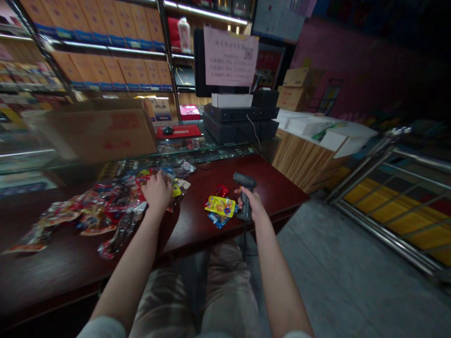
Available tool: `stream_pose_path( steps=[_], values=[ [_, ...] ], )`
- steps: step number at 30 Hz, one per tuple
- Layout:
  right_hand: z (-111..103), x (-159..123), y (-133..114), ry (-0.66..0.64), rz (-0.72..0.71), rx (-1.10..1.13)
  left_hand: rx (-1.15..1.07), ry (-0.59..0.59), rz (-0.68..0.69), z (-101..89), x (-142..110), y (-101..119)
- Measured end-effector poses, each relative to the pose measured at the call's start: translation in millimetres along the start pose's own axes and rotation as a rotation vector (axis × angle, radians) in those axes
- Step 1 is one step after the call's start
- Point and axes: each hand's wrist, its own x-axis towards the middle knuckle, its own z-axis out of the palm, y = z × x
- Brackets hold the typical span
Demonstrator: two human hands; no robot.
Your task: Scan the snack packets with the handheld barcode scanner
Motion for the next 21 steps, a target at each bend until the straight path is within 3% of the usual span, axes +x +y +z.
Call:
stream_pose_path(
  steps=[3, 6, 8, 11, 13, 16, 21],
  values=[
    [-21, 6, -2, -0.014, 0.000, 0.042, 0.086, 0.099, -0.083, 2.9, 6, -14],
    [-32, 8, 0, -0.064, 0.003, 0.102, 0.024, 0.151, 0.058, 7.2, 1, -7],
    [-34, 8, 1, -0.079, -0.001, 0.112, -0.114, 0.031, 0.288, 11.6, -8, 11],
    [-33, 8, 2, -0.068, -0.012, 0.096, -0.329, -0.345, 0.675, 21.7, -28, 45],
    [-31, 8, 3, -0.061, -0.023, 0.098, -0.364, -0.527, 0.804, 29.2, -39, 62],
    [-31, 7, 3, -0.056, -0.040, 0.113, -0.331, -0.560, 0.799, 38.9, -47, 72],
    [-31, 5, 6, -0.024, -0.048, 0.114, -0.357, -0.371, 0.590, 50.0, -40, 57]
  ],
)
